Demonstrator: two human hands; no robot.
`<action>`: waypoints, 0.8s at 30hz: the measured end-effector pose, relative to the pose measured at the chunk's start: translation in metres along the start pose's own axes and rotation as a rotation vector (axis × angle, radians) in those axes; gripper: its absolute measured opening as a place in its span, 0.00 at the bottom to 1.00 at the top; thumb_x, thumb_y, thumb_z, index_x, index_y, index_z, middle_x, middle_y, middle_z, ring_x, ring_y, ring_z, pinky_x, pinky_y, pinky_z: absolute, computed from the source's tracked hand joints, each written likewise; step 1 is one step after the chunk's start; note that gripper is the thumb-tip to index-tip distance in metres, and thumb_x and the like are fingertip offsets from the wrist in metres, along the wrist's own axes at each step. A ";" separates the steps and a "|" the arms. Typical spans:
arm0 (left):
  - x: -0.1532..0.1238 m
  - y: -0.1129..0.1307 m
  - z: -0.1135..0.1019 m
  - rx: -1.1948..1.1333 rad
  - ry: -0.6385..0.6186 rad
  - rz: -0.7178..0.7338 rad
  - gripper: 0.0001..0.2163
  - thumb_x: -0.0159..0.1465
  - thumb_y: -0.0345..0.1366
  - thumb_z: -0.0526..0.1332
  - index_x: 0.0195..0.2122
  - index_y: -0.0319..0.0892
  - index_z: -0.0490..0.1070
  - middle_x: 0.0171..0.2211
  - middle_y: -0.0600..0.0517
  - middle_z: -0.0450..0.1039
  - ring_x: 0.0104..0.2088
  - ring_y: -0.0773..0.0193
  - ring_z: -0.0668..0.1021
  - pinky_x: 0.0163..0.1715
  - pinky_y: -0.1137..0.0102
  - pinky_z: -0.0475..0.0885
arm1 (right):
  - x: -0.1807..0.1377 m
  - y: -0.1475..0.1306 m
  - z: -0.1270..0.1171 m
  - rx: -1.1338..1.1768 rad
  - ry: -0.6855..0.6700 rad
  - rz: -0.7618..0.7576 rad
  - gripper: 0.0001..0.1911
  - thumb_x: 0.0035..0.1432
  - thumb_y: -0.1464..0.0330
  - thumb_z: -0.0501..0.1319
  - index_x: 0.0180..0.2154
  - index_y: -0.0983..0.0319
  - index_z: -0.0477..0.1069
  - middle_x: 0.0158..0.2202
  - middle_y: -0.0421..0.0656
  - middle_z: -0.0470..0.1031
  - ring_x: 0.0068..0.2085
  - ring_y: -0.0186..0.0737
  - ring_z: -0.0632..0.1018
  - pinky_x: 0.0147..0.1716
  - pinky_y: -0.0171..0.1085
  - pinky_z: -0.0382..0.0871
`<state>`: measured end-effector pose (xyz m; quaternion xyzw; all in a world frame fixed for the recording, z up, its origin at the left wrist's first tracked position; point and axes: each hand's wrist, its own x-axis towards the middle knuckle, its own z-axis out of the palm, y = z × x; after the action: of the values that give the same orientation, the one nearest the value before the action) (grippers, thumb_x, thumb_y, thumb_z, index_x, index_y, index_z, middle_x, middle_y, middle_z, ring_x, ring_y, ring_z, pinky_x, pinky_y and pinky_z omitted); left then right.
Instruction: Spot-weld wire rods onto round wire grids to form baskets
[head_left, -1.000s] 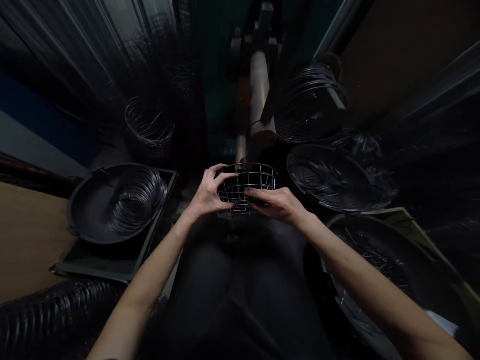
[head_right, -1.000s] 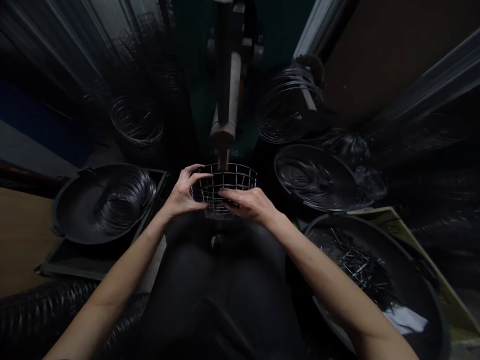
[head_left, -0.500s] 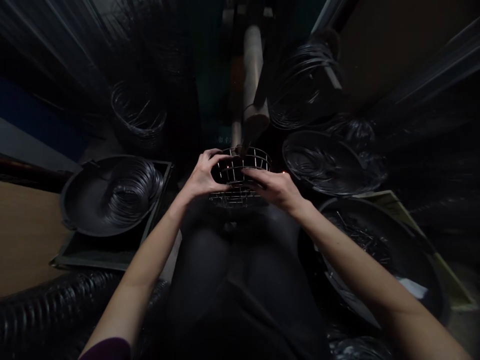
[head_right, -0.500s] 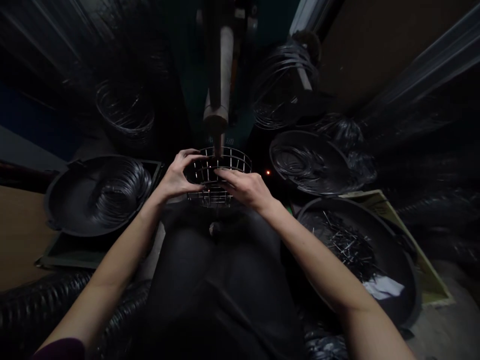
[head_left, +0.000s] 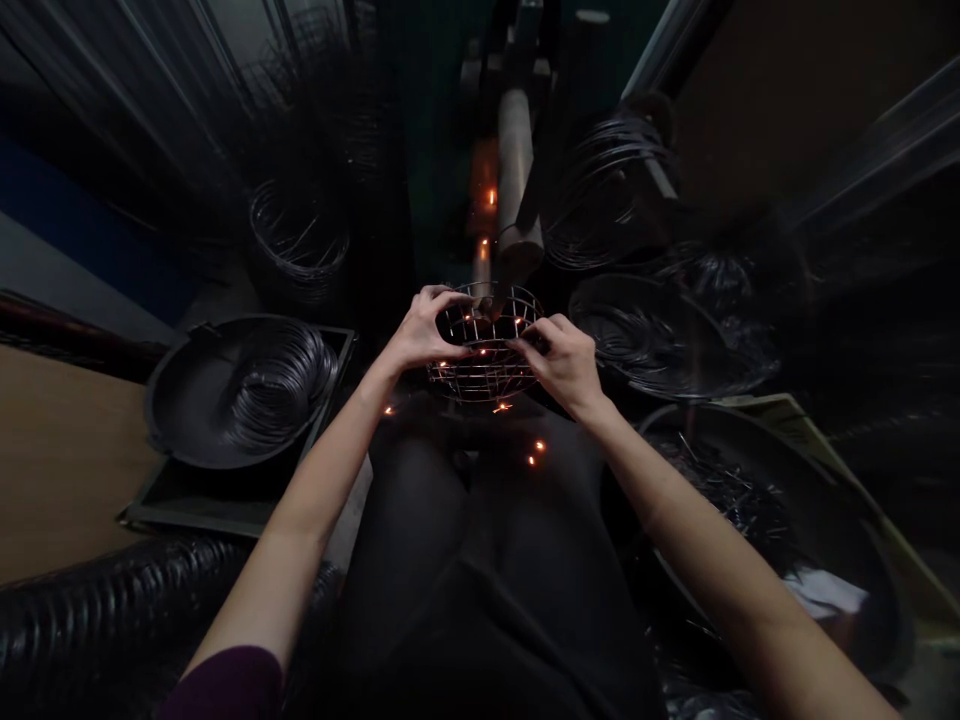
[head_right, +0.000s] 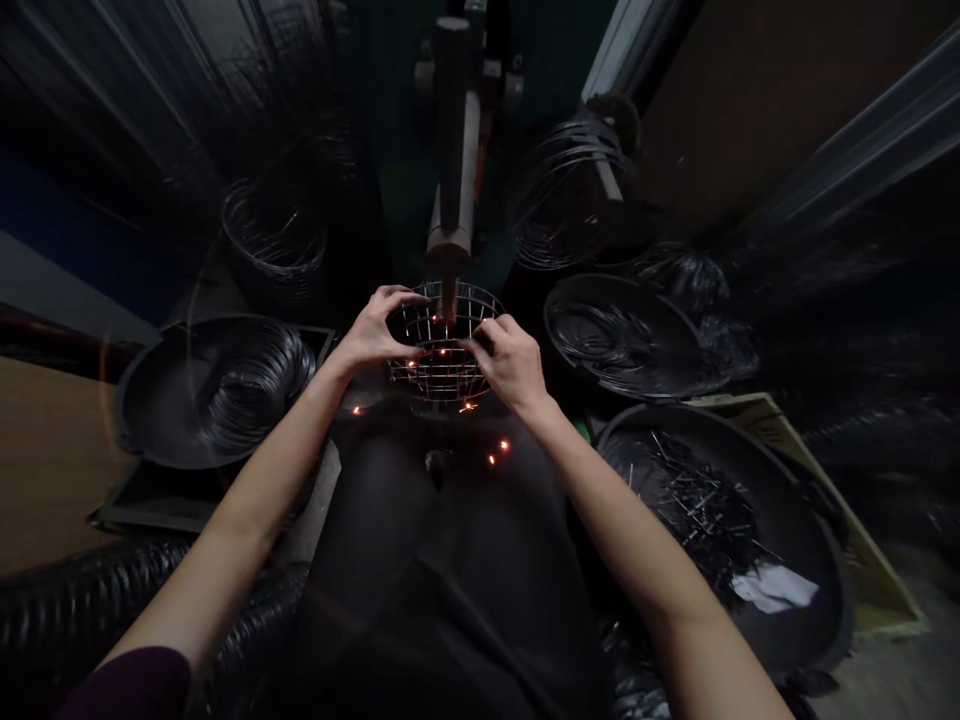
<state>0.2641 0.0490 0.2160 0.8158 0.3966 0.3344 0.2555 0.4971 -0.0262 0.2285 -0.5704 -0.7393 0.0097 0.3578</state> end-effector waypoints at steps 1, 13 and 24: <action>0.002 -0.001 -0.001 -0.010 -0.011 -0.001 0.34 0.44 0.39 0.76 0.54 0.45 0.70 0.55 0.46 0.64 0.58 0.50 0.69 0.61 0.55 0.65 | 0.001 0.000 0.000 -0.001 -0.012 0.012 0.12 0.59 0.59 0.64 0.29 0.60 0.72 0.31 0.42 0.71 0.30 0.37 0.71 0.31 0.37 0.65; -0.002 0.006 -0.001 0.026 0.004 -0.087 0.34 0.43 0.38 0.75 0.53 0.47 0.72 0.55 0.47 0.63 0.58 0.49 0.69 0.62 0.52 0.64 | 0.006 0.002 0.000 -0.021 -0.038 0.031 0.16 0.61 0.55 0.60 0.29 0.60 0.73 0.30 0.44 0.72 0.30 0.40 0.72 0.31 0.38 0.65; -0.005 0.006 -0.003 -0.009 0.023 -0.110 0.32 0.44 0.37 0.74 0.54 0.46 0.73 0.55 0.46 0.62 0.60 0.49 0.68 0.63 0.54 0.63 | 0.008 0.001 0.001 -0.091 -0.092 -0.028 0.13 0.63 0.58 0.58 0.34 0.60 0.72 0.34 0.46 0.73 0.32 0.41 0.72 0.31 0.38 0.64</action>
<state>0.2629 0.0419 0.2205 0.7877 0.4424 0.3310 0.2724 0.4967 -0.0186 0.2311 -0.5748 -0.7624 -0.0028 0.2972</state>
